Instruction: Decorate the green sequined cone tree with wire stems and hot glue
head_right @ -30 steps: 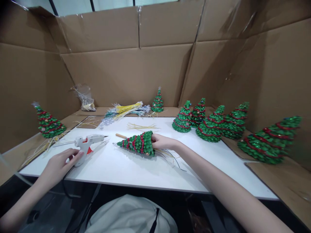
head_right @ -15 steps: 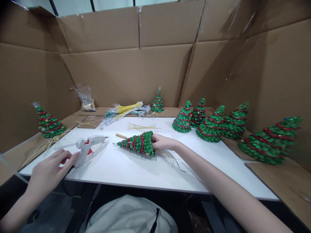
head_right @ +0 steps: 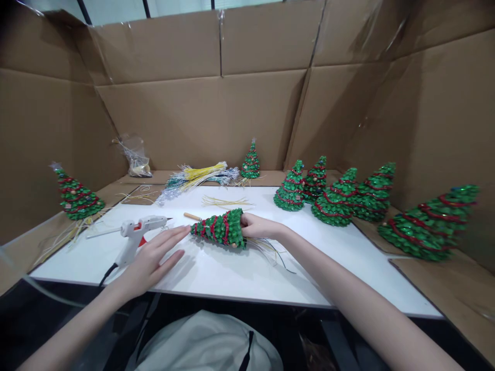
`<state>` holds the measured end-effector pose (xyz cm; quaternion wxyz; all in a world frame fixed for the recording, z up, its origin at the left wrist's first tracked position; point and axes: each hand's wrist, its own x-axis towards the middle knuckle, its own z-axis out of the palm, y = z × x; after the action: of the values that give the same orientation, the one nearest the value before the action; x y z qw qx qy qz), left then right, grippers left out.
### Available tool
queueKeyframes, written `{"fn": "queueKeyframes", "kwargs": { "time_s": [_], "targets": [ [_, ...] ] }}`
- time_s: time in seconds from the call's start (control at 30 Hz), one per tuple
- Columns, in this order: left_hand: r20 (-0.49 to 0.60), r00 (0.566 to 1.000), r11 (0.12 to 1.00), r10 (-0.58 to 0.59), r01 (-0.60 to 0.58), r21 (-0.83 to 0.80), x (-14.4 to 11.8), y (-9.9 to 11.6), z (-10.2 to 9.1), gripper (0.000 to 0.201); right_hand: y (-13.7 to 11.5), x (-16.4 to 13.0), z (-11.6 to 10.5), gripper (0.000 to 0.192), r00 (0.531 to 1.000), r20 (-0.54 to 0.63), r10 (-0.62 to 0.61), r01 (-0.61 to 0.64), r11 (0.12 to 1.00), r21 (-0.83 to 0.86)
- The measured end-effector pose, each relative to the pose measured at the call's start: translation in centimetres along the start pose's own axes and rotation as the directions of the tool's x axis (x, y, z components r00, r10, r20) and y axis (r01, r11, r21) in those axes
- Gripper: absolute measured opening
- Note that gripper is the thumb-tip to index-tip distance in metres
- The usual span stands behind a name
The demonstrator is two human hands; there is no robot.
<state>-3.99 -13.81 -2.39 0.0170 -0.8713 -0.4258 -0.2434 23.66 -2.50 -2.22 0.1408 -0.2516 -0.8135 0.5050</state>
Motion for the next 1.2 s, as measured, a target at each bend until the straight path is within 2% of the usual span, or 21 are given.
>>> {"fn": "queueKeyframes", "kwargs": {
  "time_s": [0.13,0.27,0.57,0.87,1.2],
  "targets": [
    [0.031,0.999,1.000,0.027,-0.027,0.008,1.8,0.1,1.7,0.050,0.4,0.1,-0.1,0.031,1.000,0.010,-0.022,0.022,1.000,-0.017],
    [0.055,0.998,0.999,0.036,-0.035,-0.026,2.5,0.0,2.5,0.050,0.2,0.1,-0.1,0.031,1.000,0.003,-0.026,0.026,1.000,-0.017],
    [0.108,0.994,0.992,0.000,0.013,-0.125,2.3,-0.4,2.7,0.049,0.2,0.3,0.0,0.031,0.999,-0.002,-0.034,0.034,0.999,0.020],
    [0.095,0.995,0.994,0.007,0.004,-0.112,2.5,-0.4,3.1,0.049,0.1,0.3,0.3,0.026,1.000,-0.023,0.004,-0.003,0.998,0.061],
    [0.065,0.998,0.993,-0.002,0.009,-0.114,2.6,-0.2,3.3,0.049,-0.3,0.2,0.3,0.044,0.998,-0.062,0.019,-0.018,1.000,0.016]
  ]
}}
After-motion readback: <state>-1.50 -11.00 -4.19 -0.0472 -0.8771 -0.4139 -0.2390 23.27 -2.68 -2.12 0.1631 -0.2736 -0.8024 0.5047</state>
